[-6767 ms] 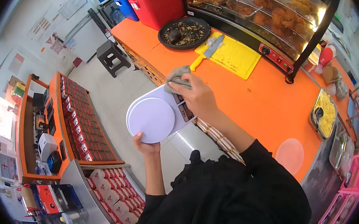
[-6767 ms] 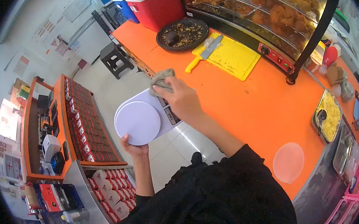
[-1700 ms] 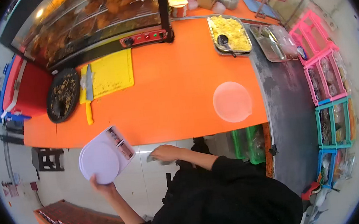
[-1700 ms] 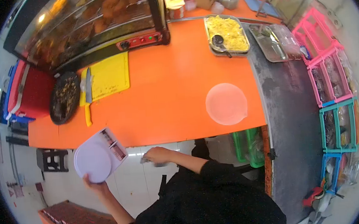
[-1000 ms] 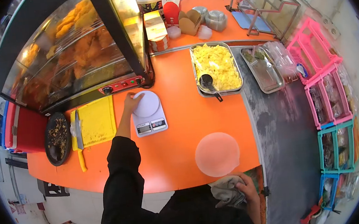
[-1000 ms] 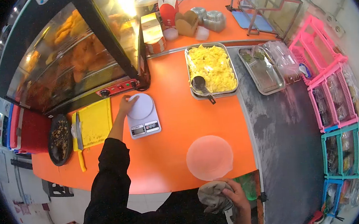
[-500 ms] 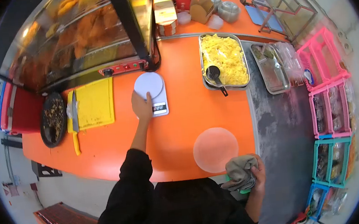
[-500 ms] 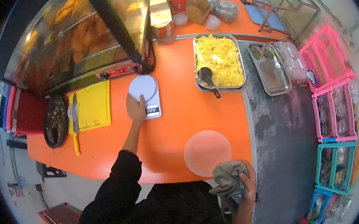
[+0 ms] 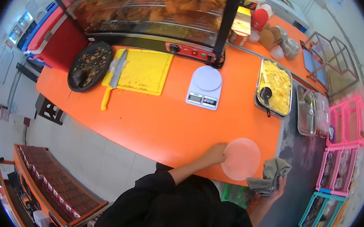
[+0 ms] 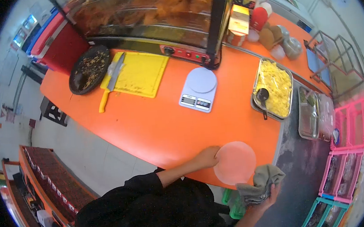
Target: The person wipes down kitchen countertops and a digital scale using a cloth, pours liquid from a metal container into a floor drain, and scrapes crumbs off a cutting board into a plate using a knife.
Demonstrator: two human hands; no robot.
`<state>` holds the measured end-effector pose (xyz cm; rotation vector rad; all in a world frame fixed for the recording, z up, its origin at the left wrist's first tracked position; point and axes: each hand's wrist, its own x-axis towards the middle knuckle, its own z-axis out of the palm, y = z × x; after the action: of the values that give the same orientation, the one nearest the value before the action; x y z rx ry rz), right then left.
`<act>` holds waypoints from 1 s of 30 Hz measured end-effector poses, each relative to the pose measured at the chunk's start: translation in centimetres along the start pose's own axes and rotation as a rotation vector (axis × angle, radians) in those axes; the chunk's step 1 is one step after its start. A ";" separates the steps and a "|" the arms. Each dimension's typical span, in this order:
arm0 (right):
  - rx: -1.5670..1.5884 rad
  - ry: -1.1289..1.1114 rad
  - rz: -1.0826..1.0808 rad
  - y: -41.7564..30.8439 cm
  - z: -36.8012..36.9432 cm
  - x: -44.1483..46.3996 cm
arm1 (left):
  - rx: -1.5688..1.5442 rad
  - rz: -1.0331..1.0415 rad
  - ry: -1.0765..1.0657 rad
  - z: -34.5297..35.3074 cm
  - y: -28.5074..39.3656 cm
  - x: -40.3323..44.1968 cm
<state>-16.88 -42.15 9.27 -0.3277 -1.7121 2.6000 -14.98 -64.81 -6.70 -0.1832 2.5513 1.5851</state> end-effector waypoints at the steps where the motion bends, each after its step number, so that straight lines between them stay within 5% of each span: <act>1: -0.001 -0.033 -0.013 0.7 0.1 0.0 | -0.039 -0.017 0.031 -1.2 0.6 -1.1; 5: 0.077 -0.297 0.122 2.6 7.9 -2.9 | -0.014 -0.044 0.149 -5.0 -1.8 -5.2; 10: 0.180 -0.450 0.355 8.5 20.0 -7.4 | -0.203 -0.057 -0.070 -15.1 -2.0 -11.0; 14: -0.508 -0.694 0.064 16.2 28.4 -10.4 | -0.294 -0.114 0.244 -25.6 -9.5 -16.1; 16: -0.984 -0.744 -0.266 19.4 32.0 -12.7 | -0.039 -0.165 0.442 -33.4 -12.7 -18.6; 19: -1.611 -0.665 -0.488 25.6 33.9 -15.1 | 0.350 -0.022 0.726 -43.8 -18.7 -20.1; 22: -1.730 -0.481 -0.863 27.7 40.2 -20.5 | 0.808 -0.066 0.734 -52.2 -18.9 -18.4; 24: -1.176 -0.819 -0.513 33.3 43.8 -22.6 | 0.961 0.016 0.713 -55.5 -21.2 -15.5; 26: -1.179 -0.882 -0.373 38.1 48.4 -25.9 | 1.063 0.057 0.656 -56.8 -23.7 -12.8; 30: -1.387 -0.708 -0.455 42.0 53.2 -28.4 | 1.119 0.078 0.539 -58.0 -26.4 -9.4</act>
<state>5.74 -110.84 -3.94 0.9786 -2.9993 0.8685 -3.98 -128.20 -2.88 -0.4045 3.4121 -0.1017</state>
